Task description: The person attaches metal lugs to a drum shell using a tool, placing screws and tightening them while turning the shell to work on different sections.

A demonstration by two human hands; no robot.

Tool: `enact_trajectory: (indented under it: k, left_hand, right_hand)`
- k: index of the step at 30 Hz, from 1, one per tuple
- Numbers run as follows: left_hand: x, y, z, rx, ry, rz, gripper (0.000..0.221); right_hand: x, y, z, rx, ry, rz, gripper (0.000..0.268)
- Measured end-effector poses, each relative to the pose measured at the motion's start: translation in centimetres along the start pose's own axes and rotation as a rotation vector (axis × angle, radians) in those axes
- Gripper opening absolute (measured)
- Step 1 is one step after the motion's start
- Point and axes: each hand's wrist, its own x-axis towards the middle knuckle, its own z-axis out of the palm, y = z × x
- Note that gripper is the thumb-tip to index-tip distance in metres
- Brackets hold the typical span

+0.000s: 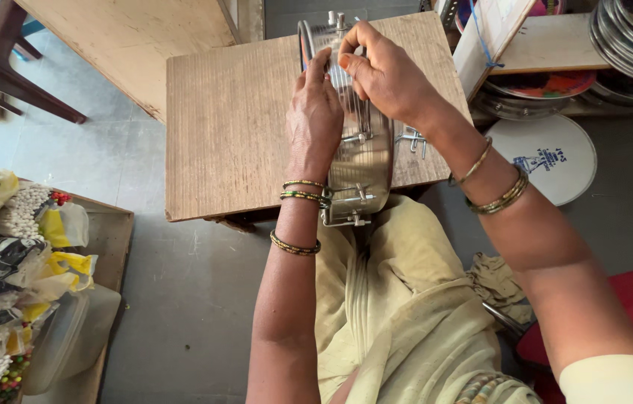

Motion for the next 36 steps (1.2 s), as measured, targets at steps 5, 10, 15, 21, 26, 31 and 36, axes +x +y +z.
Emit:
enact_trajectory:
  k: [5, 10, 15, 21, 26, 31, 36]
  left_hand:
    - [1.3, -0.5, 0.6, 0.093, -0.041, -0.085, 0.040]
    - [2.1, -1.6, 1.5, 0.103, -0.036, -0.059, 0.041]
    - [1.6, -0.5, 1.1, 0.078, -0.021, -0.033, 0.039]
    - [1.2, 0.3, 0.9, 0.082, -0.020, 0.043, 0.039]
    - [0.6, 0.7, 0.7, 0.032, -0.030, 0.030, 0.040]
    - [0.5, 0.7, 0.5, 0.056, -0.027, 0.007, 0.038]
    - [1.7, -0.3, 0.8, 0.086, -0.022, -0.004, 0.037]
  right_hand:
    - [-5.8, 0.4, 2.9, -0.345, 0.250, -0.397, 0.008]
    - [-11.0, 3.6, 3.2, -0.540, 0.139, -0.883, 0.025]
    - [-12.6, 3.1, 2.2, -0.309, 0.170, -0.896, 0.022]
    - [-6.6, -0.2, -2.4, 0.216, 0.165, -0.163, 0.014]
    - [-2.6, 0.1, -1.8, 0.202, 0.065, 0.102, 0.011]
    - [-1.3, 1.1, -0.8, 0.197, 0.060, 0.123, 0.006]
    - [-5.8, 2.0, 1.5, -0.264, 0.271, -0.302, 0.005]
